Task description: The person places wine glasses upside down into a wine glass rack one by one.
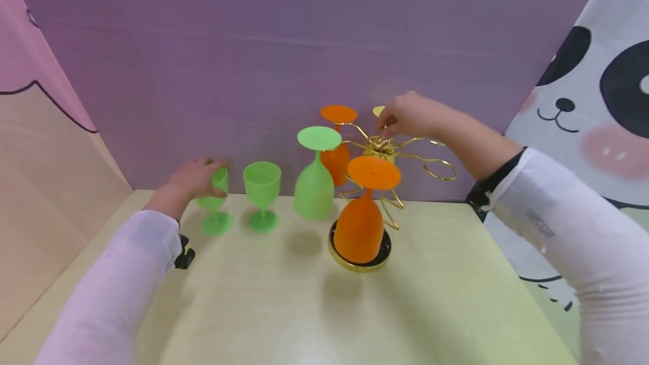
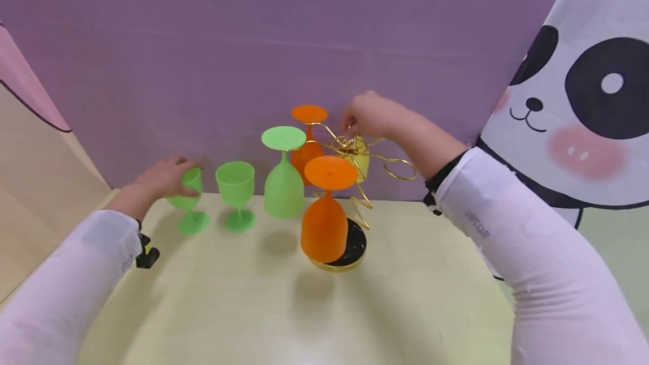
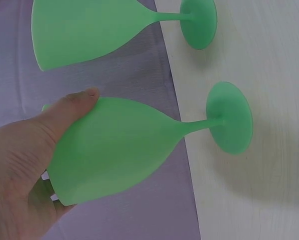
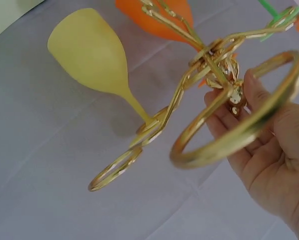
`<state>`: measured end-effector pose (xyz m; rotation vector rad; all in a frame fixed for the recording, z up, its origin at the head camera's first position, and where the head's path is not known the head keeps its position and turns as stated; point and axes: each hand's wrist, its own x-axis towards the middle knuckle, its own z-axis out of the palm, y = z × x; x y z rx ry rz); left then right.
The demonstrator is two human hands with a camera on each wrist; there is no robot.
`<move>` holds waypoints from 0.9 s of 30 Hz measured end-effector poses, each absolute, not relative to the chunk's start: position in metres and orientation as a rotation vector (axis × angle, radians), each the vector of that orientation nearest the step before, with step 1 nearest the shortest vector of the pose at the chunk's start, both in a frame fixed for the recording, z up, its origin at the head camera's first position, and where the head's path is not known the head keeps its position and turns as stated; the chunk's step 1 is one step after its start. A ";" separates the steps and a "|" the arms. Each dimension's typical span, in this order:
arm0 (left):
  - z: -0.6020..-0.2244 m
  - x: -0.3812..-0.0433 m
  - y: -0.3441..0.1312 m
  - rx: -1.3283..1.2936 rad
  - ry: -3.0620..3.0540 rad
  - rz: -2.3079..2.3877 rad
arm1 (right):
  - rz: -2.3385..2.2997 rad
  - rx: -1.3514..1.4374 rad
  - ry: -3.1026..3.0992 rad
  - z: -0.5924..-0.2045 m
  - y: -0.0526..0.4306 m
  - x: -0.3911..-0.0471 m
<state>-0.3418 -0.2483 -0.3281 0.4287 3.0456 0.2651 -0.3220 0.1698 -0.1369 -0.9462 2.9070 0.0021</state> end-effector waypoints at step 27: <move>-0.333 -0.341 -0.252 0.448 3.059 0.250 | -0.017 -0.629 3.047 -0.145 0.156 -0.315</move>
